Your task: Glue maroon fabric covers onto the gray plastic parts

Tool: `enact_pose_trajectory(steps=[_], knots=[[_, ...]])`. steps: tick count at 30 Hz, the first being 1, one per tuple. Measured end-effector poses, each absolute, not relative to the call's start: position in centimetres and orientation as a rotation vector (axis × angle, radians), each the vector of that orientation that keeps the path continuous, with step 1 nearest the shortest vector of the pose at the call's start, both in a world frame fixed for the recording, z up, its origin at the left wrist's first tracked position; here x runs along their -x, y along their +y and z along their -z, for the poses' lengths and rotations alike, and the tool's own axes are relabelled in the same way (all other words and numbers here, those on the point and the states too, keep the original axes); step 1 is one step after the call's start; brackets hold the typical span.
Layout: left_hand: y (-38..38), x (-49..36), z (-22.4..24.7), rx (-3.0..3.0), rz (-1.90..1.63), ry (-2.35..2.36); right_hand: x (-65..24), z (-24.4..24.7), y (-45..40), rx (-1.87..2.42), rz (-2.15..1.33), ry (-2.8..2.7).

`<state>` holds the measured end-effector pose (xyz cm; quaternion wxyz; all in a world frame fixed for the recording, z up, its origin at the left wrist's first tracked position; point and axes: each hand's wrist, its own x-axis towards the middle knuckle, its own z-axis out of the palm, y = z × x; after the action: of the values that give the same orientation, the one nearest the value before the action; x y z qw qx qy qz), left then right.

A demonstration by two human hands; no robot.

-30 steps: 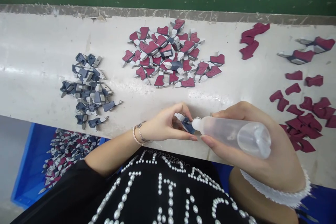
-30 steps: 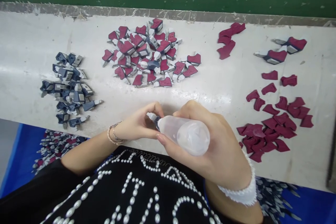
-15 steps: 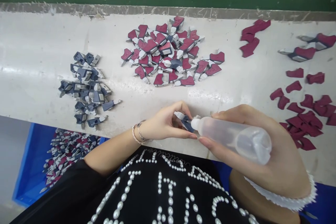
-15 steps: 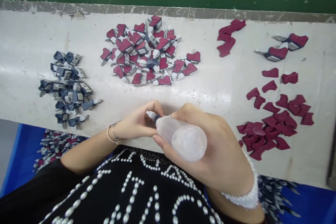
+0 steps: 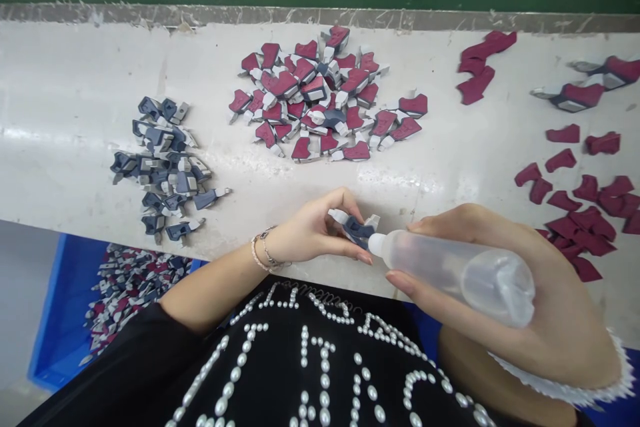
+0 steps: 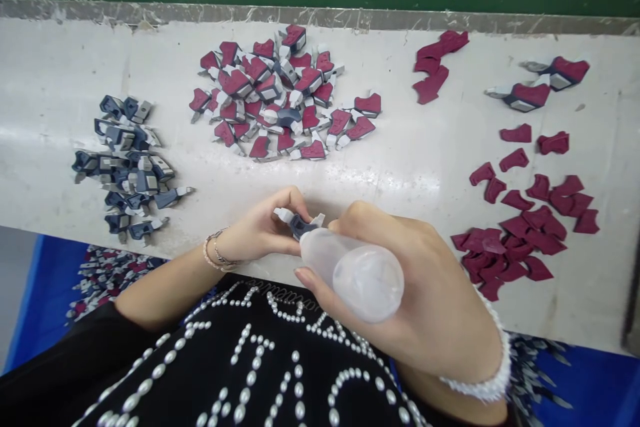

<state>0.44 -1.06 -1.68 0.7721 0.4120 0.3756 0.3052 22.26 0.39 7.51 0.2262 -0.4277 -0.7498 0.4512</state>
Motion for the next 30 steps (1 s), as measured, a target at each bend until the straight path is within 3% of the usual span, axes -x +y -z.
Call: enact_pose_trajectory(steps=[30], knots=[[-0.9,-0.4,1.5,-0.962,-0.621,0.781,-22.7,-8.1,0.0,1.344,-1.173,-2.043]])
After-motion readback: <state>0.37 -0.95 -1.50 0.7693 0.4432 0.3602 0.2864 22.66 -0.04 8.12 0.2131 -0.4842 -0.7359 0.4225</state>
